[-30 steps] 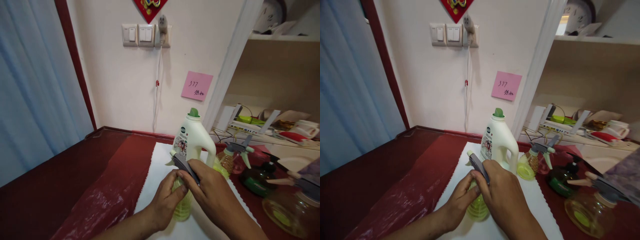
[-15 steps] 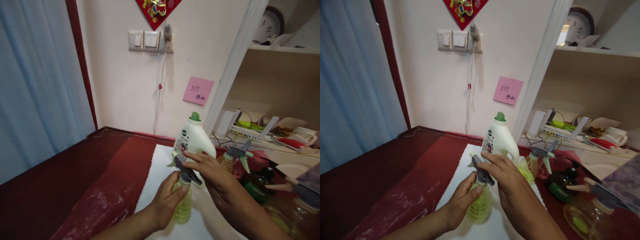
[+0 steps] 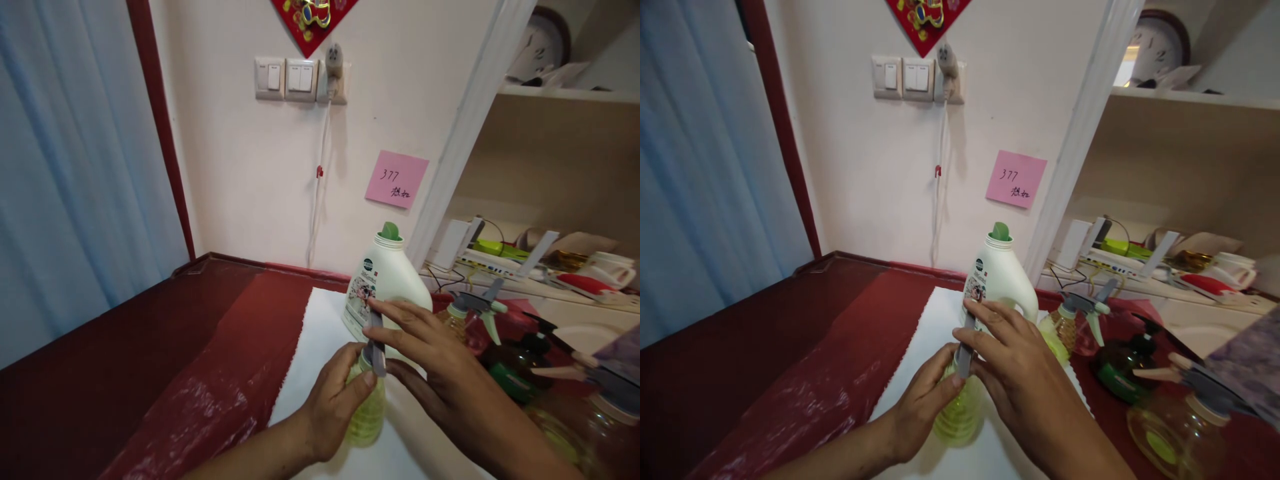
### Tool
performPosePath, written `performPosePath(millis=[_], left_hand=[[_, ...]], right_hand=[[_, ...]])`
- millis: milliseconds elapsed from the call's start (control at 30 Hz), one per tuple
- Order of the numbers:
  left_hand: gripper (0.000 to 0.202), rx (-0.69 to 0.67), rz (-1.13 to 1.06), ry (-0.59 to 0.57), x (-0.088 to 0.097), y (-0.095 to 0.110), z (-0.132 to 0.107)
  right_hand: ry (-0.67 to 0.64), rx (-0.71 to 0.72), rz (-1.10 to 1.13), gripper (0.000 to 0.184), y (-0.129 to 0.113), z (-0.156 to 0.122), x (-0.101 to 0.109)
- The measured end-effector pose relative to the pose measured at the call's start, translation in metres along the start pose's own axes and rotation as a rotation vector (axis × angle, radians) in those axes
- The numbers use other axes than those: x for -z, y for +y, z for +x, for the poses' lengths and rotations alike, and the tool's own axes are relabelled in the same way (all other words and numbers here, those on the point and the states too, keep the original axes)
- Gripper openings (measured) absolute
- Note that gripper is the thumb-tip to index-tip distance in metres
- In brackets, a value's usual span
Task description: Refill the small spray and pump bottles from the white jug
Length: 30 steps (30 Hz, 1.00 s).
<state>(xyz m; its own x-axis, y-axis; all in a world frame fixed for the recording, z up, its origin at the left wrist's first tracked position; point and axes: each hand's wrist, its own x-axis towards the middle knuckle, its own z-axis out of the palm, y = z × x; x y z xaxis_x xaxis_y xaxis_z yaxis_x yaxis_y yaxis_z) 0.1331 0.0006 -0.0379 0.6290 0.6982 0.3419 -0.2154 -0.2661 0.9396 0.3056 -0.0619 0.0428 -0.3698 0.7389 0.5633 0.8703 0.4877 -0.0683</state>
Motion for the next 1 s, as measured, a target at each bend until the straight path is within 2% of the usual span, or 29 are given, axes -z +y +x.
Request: performPosePath(millis=[133,233,433,600,800,1000], left_hand=[[0.025,0.002,0.026,-0.016,0.0,-0.001,0.0],[0.024,-0.032,0.033,-0.035,0.0,0.0,0.0],[0.019,-0.038,-0.046,0.013,-0.004,0.004,0.0],[0.032,-0.021,-0.202,0.077,-0.009,0.004,0.0],[0.029,-0.005,-0.192,0.131,-0.012,0.005,0.003],[0.028,-0.016,-0.21,0.067,-0.009,0.004,0.001]], right_hand=[[0.057,-0.014,-0.018,0.021,-0.002,0.001,-0.006],[0.106,-0.085,-0.093,0.013,-0.007,0.001,-0.014],[0.185,-0.2,-0.246,0.025,-0.02,0.002,-0.022],[0.214,-0.175,-0.311,0.033,-0.026,0.005,-0.024],[0.194,-0.116,-0.334,0.027,-0.029,0.005,-0.026],[0.178,-0.068,-0.355,0.028,-0.029,0.005,-0.023]])
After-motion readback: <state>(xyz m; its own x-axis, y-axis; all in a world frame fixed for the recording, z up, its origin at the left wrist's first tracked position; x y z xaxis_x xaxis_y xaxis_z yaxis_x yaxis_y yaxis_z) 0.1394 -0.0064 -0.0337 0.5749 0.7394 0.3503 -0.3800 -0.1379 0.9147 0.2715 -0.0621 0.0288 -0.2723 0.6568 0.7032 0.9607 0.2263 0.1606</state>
